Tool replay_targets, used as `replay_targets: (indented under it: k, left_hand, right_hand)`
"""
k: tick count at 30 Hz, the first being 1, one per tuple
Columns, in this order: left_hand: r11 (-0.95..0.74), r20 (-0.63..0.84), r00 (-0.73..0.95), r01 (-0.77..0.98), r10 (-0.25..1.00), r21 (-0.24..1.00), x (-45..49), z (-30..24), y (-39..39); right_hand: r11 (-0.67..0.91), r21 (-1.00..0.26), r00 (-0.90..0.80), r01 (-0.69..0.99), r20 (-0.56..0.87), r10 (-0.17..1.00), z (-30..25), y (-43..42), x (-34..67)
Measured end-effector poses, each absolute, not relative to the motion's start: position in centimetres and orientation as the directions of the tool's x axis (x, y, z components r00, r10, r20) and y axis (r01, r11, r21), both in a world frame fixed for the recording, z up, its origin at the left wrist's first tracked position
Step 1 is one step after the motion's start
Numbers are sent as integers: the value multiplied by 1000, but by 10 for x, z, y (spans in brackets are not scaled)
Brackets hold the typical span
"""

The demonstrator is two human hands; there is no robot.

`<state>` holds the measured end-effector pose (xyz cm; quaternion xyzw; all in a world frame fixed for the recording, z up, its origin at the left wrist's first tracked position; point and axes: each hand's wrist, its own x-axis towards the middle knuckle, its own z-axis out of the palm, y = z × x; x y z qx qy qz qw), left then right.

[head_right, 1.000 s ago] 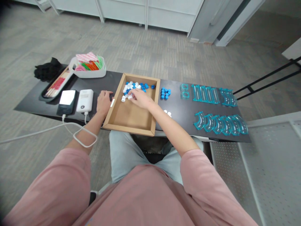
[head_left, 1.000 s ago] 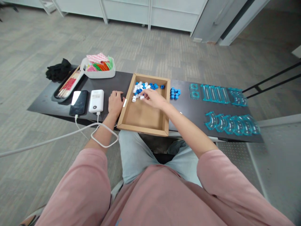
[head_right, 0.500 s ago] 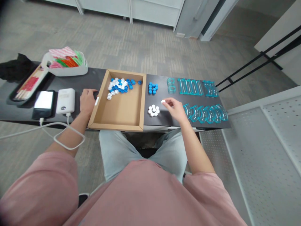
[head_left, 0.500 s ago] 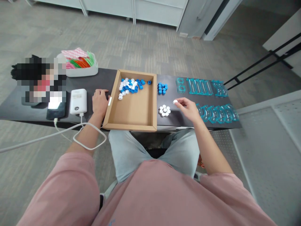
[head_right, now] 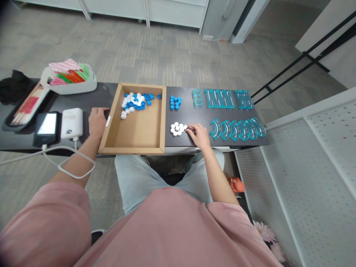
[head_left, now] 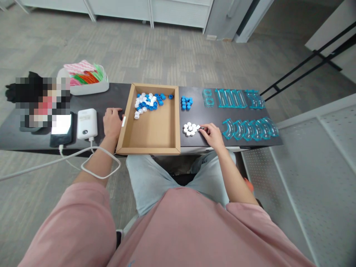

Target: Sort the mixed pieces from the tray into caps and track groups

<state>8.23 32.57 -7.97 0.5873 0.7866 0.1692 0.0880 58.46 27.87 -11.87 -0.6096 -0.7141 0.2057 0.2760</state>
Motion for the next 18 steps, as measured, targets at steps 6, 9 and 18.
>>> replay_targets:
  k: [6, 9, 18]
  left_hand:
    - [234, 91, -291, 889, 953, 394, 81, -82, 326]
    - [249, 73, -294, 898, 953, 362, 83, -80, 326]
    - [251, 83, -301, 894, 950, 371, 82, -80, 327]
  right_hand:
    - [186, -635, -127, 750, 138, 982, -107, 278, 579]
    - [170, -637, -123, 752, 118, 985, -105, 278, 578]
    - [147, -660, -79, 737, 132, 988, -103, 286, 579]
